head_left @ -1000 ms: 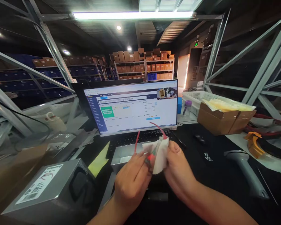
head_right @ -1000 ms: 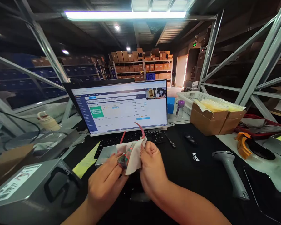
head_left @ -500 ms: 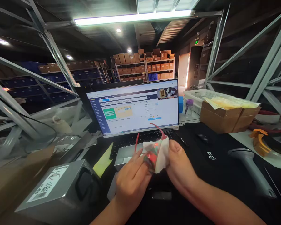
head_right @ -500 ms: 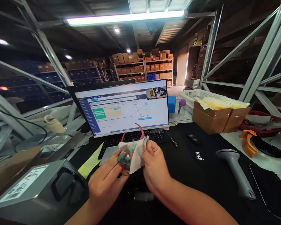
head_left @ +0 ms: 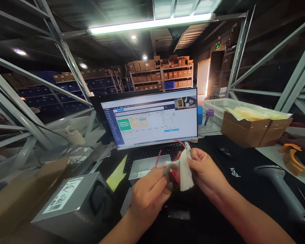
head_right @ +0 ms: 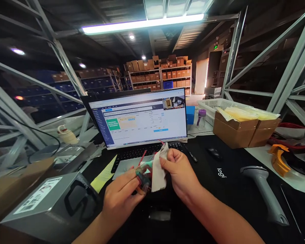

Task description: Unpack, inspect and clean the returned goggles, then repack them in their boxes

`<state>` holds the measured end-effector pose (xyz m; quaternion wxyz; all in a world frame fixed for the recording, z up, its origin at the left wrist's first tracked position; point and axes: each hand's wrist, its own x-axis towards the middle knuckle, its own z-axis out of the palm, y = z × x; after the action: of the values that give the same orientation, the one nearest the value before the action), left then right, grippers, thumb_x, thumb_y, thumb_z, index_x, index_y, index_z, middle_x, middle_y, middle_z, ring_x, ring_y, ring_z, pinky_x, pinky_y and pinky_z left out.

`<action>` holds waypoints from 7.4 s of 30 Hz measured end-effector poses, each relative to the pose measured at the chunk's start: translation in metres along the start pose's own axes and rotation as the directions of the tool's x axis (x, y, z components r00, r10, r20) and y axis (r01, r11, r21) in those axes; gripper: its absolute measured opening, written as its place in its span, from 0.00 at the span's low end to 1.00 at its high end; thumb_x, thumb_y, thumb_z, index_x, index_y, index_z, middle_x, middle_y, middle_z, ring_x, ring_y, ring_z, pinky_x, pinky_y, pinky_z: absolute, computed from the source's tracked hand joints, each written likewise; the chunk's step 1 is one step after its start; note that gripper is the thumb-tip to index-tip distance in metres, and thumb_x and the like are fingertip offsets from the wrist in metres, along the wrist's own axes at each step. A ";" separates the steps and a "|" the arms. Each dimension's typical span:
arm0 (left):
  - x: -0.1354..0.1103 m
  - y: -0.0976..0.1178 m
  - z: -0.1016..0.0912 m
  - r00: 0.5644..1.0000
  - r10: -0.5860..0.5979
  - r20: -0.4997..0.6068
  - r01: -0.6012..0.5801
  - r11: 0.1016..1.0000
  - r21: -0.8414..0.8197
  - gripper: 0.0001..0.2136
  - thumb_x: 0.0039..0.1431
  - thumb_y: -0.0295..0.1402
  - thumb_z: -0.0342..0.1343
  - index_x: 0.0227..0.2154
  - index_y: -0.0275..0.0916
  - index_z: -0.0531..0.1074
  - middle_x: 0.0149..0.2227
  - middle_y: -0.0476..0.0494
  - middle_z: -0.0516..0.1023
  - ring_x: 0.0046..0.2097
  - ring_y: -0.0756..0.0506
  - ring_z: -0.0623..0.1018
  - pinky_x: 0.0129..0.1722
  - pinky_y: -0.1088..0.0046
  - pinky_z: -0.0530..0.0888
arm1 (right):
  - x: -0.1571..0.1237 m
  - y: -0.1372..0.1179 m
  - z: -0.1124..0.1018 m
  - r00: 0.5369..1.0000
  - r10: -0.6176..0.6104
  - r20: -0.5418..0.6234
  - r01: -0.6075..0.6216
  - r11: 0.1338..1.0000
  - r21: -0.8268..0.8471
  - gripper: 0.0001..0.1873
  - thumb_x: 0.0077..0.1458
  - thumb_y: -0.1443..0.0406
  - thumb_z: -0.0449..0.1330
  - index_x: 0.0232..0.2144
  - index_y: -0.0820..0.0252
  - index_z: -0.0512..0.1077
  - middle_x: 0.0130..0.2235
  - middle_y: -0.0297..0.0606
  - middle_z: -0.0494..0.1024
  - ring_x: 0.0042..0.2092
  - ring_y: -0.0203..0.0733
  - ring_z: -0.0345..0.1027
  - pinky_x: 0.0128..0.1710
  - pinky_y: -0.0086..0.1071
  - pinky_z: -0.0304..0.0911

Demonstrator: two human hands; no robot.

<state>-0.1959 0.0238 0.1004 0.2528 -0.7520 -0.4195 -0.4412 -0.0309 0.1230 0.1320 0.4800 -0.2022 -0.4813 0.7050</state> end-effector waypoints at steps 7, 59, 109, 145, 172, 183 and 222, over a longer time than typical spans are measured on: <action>0.007 -0.018 -0.022 0.971 -0.111 0.214 0.137 0.984 -0.114 0.14 0.54 0.16 0.56 0.36 0.41 0.77 0.42 0.47 0.82 0.57 0.43 0.78 0.70 0.46 0.58 | 0.015 -0.058 -0.070 0.975 -0.150 0.166 0.223 0.711 -0.667 0.28 0.45 0.58 0.69 0.17 0.54 0.51 0.18 0.25 0.52 0.22 0.30 0.43 0.20 0.27 0.39; 0.018 -0.011 -0.053 0.829 0.127 0.545 0.012 0.970 -0.243 0.11 0.61 0.16 0.52 0.39 0.37 0.73 0.41 0.48 0.79 0.59 0.47 0.74 0.75 0.52 0.41 | -0.001 -0.038 -0.035 0.637 0.352 0.686 0.178 0.799 -0.575 0.30 0.53 0.63 0.69 0.18 0.56 0.48 0.22 0.24 0.50 0.27 0.32 0.44 0.26 0.30 0.43; 0.019 -0.008 -0.053 0.892 -0.099 0.441 0.194 0.965 -0.174 0.12 0.58 0.18 0.55 0.38 0.40 0.77 0.41 0.50 0.80 0.46 0.50 0.79 0.73 0.47 0.45 | 0.013 -0.056 -0.064 0.878 -0.006 0.479 0.283 0.814 -0.507 0.33 0.54 0.49 0.69 0.19 0.56 0.50 0.20 0.27 0.54 0.23 0.31 0.47 0.22 0.28 0.43; 0.003 0.013 -0.023 0.986 -0.097 -0.138 0.134 0.948 0.289 0.03 0.60 0.25 0.58 0.32 0.38 0.71 0.31 0.42 0.79 0.32 0.44 0.79 0.32 0.70 0.76 | -0.020 0.007 0.010 0.968 0.084 0.238 -0.097 0.994 0.044 0.41 0.39 0.56 0.77 0.21 0.56 0.43 0.20 0.24 0.52 0.22 0.30 0.44 0.20 0.25 0.47; -0.013 0.014 -0.001 0.995 0.022 -0.092 0.012 0.935 0.354 0.06 0.60 0.21 0.54 0.30 0.33 0.73 0.29 0.36 0.81 0.27 0.42 0.79 0.24 0.69 0.70 | -0.035 0.053 0.036 0.953 -0.250 -0.168 0.219 0.958 -0.186 0.35 0.39 0.62 0.74 0.16 0.56 0.46 0.17 0.23 0.50 0.22 0.27 0.42 0.18 0.22 0.45; -0.009 0.014 0.007 0.972 0.204 -0.117 -0.152 0.926 0.346 0.05 0.64 0.28 0.59 0.38 0.31 0.76 0.35 0.34 0.84 0.37 0.41 0.85 0.30 0.72 0.77 | -0.018 0.004 0.023 0.990 0.053 -0.133 -0.022 0.974 0.227 0.40 0.32 0.65 0.78 0.20 0.57 0.45 0.20 0.25 0.60 0.23 0.29 0.52 0.22 0.23 0.55; -0.011 0.009 0.002 0.989 0.137 -0.062 -0.099 0.903 0.419 0.04 0.61 0.23 0.58 0.37 0.27 0.75 0.34 0.27 0.84 0.32 0.39 0.84 0.25 0.70 0.75 | -0.027 0.038 0.032 0.977 0.212 -0.029 -0.195 0.938 0.287 0.29 0.27 0.60 0.80 0.19 0.58 0.62 0.22 0.28 0.68 0.27 0.35 0.62 0.30 0.29 0.63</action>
<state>-0.1903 0.0159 0.0894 0.4516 -0.6845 -0.4453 -0.3595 -0.0605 0.0811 0.1082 0.4424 -0.2012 -0.3377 0.8061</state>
